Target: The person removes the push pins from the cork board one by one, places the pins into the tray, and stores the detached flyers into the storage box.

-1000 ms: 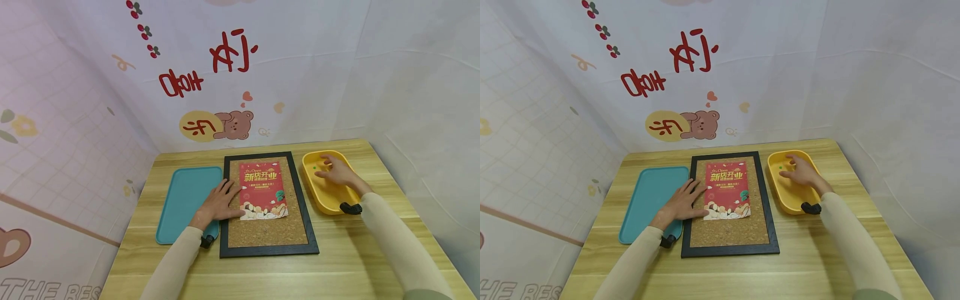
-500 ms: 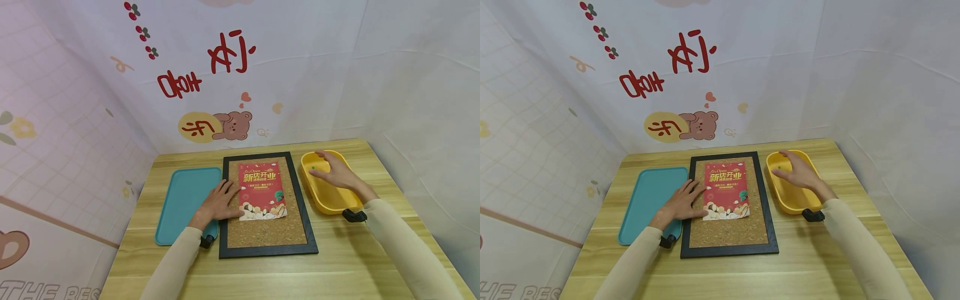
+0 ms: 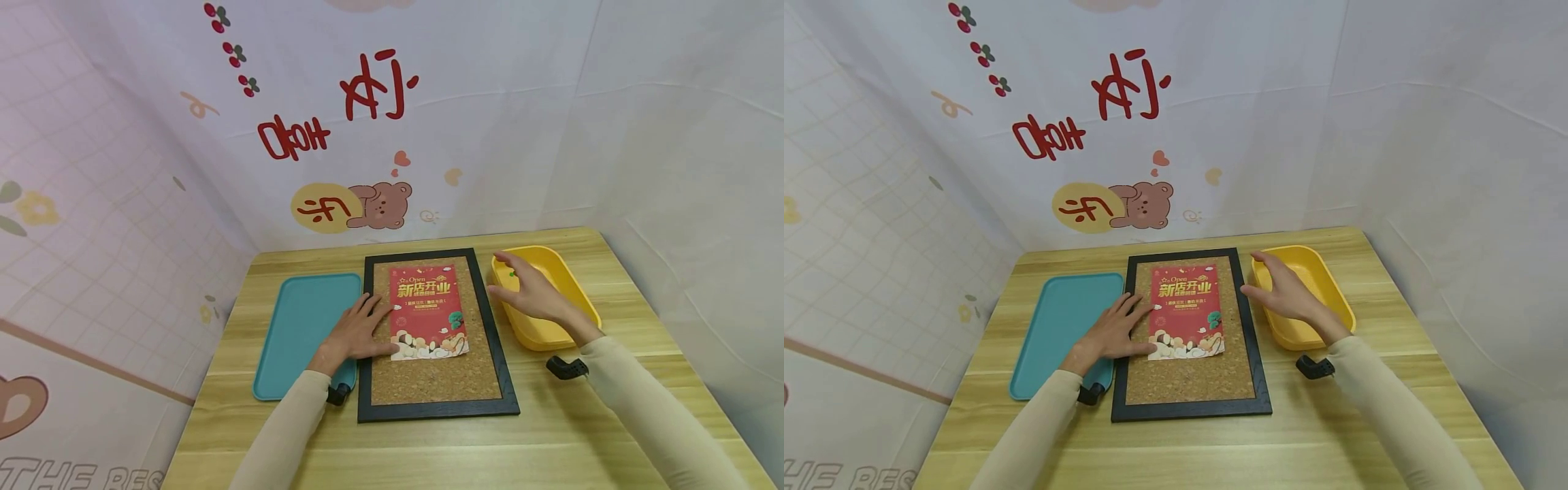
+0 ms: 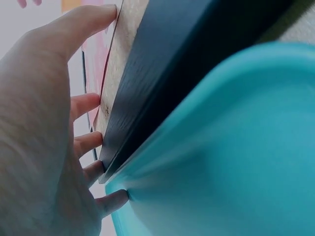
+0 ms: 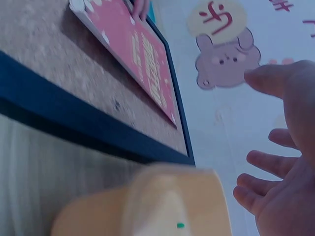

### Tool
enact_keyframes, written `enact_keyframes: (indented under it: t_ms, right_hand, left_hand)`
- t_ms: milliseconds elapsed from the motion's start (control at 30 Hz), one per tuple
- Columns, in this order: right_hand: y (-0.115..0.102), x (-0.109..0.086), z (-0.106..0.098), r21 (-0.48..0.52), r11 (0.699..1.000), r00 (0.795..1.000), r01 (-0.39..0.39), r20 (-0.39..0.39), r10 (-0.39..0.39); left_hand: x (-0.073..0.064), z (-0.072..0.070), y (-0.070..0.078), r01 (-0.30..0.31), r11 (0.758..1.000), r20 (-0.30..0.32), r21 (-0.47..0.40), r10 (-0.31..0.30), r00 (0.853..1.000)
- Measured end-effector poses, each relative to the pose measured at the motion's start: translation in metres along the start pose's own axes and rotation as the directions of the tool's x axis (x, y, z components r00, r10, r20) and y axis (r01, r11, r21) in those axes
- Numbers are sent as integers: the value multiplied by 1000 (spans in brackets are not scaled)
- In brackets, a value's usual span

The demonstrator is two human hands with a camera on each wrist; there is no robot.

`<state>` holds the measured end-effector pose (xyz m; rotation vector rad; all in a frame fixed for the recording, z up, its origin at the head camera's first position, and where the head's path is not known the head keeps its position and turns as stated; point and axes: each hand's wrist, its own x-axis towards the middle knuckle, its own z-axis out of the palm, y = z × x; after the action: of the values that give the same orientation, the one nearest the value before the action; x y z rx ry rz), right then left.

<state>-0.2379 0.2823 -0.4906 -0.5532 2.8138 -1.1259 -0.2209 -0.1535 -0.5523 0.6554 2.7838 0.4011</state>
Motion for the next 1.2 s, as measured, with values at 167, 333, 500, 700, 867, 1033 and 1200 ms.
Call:
enact_keyframes:
  t_ms: [167, 333, 500, 700, 867, 1033, 1200]
  right_hand:
    - [-12, -1, 13, 21, 1000, 1000, 7, 11, -7]
    - [-21, -2, 26, 27, 999, 1000, 27, 10, -27]
    - [-26, 0, 37, 36, 997, 998, 64, 5, -64]
    - [-27, 4, 51, 59, 996, 998, 64, 9, -65]
    - [-28, 4, 63, 104, 993, 999, 45, 17, -47]
    - [-25, 7, 75, 149, 989, 1000, 7, 8, -8]
    - [-23, 9, 84, 166, 985, 999, -45, -7, 47]
  left_hand:
    - [-1, -2, 1, 7, 999, -9, -47, -8, 1000]
    - [1, -2, 2, -14, 993, -65, -118, 6, 998]
    - [5, -3, 3, -75, 980, -163, -185, 45, 986]
    - [10, -7, 10, -126, 911, -224, -393, 38, 974]
    - [11, -8, 14, -91, 863, -201, -496, -12, 980]
    - [12, -7, 16, -68, 802, -165, -594, -39, 986]
    - [15, -4, 17, -49, 770, -152, -637, -63, 986]
